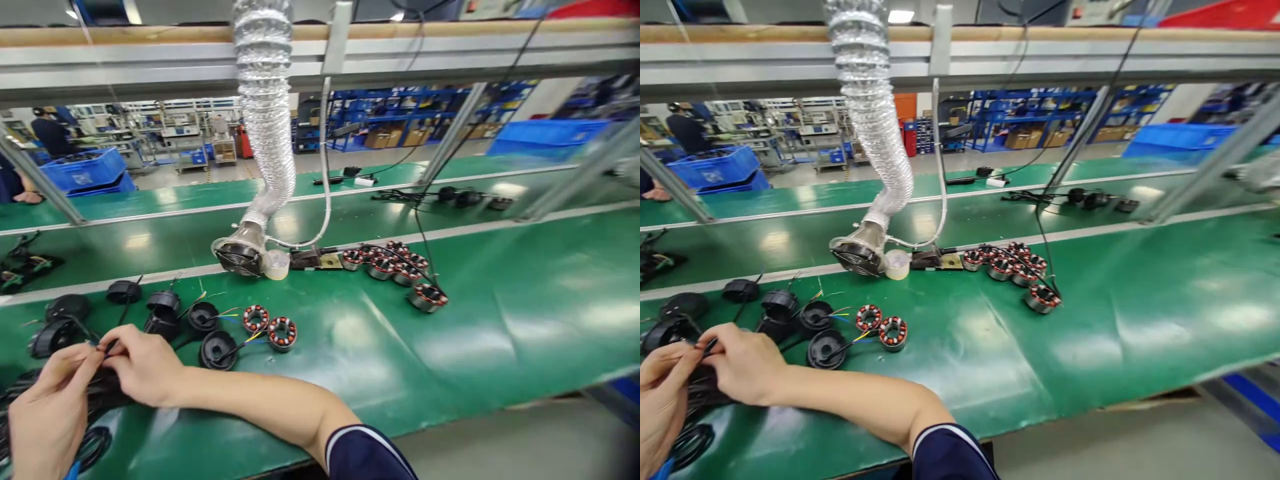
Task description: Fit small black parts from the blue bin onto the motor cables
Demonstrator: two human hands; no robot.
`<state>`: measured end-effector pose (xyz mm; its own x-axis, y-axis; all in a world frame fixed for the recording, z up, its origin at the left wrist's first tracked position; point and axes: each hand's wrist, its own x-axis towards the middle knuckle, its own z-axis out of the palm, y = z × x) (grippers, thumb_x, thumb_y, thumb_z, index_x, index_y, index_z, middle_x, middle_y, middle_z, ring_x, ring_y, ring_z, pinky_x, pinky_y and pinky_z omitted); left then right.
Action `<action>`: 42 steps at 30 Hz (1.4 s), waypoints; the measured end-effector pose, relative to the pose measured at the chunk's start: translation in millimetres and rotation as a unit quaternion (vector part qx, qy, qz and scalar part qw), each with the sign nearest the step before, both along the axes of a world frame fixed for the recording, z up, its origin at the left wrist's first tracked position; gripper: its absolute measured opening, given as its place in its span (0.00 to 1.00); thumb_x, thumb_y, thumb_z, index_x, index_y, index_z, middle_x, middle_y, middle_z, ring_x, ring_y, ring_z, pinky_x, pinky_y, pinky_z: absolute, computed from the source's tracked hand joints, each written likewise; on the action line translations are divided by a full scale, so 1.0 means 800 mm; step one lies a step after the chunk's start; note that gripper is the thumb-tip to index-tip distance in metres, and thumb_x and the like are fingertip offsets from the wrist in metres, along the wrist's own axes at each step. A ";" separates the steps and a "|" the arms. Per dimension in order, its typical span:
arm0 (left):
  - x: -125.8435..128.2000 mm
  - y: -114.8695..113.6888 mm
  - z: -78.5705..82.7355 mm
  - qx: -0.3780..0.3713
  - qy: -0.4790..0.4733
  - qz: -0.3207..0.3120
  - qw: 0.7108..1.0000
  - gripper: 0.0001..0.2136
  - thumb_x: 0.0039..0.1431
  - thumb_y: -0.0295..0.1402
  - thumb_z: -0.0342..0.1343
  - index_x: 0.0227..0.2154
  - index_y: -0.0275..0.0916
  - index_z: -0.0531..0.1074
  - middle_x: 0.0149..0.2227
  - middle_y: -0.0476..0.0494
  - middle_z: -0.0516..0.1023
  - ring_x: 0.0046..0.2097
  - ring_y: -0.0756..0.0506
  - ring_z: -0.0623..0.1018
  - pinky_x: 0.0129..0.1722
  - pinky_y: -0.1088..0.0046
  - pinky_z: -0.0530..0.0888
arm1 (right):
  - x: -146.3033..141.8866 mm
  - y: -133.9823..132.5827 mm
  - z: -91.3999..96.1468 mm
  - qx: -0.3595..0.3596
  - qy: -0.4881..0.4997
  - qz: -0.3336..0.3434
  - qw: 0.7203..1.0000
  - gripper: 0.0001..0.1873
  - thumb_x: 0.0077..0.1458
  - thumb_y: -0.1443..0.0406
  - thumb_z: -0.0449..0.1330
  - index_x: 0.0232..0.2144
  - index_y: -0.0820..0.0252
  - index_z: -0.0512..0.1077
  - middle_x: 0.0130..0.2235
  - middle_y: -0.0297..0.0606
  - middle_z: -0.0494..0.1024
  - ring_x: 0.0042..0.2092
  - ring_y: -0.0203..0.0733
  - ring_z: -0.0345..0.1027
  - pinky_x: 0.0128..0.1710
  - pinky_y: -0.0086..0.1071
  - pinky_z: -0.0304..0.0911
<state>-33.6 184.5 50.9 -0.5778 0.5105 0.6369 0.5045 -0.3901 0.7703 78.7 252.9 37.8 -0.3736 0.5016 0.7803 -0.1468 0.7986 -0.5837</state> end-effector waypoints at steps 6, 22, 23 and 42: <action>-0.004 -0.004 -0.001 0.021 -0.007 -0.093 0.995 0.14 0.49 0.34 0.66 0.36 0.31 0.72 0.46 0.44 0.73 0.50 0.50 0.73 0.58 0.77 0.68 | 0.005 -0.003 0.007 0.032 0.048 -0.023 0.998 0.17 0.58 0.67 0.58 0.49 0.60 0.64 0.38 0.32 0.76 0.40 0.34 0.71 0.43 0.26 0.64; -0.028 -0.019 -0.067 -0.056 0.447 0.043 0.892 0.05 0.64 0.31 0.54 0.35 0.35 0.72 0.39 0.46 0.70 0.42 0.51 0.68 0.44 0.70 0.65 | 0.001 0.115 0.108 -0.161 0.065 -0.059 0.983 0.15 0.48 0.70 0.63 0.40 0.65 0.66 0.29 0.31 0.75 0.30 0.33 0.68 0.34 0.26 0.61; -0.028 -0.020 -0.068 -0.061 0.445 0.041 0.893 0.05 0.64 0.31 0.53 0.35 0.35 0.72 0.39 0.46 0.70 0.43 0.51 0.67 0.44 0.70 0.64 | -0.006 0.130 0.110 -0.172 0.052 -0.067 0.981 0.16 0.47 0.70 0.63 0.40 0.64 0.66 0.28 0.31 0.75 0.30 0.33 0.68 0.35 0.26 0.61; -0.033 -0.022 -0.070 -0.083 0.361 -0.034 0.928 0.12 0.68 0.33 0.48 0.29 0.35 0.70 0.35 0.46 0.69 0.39 0.50 0.65 0.41 0.68 0.61 | -0.089 0.181 0.095 -0.346 0.131 -0.015 0.929 0.24 0.49 0.72 0.63 0.48 0.72 0.63 0.29 0.37 0.73 0.29 0.29 0.65 0.31 0.21 0.62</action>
<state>-59.8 167.2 -5.4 0.0067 0.6553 0.7553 0.8910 -0.3468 0.2930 7.7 398.0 114.0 -0.1943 0.9237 0.3302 -0.3399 0.2523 -0.9060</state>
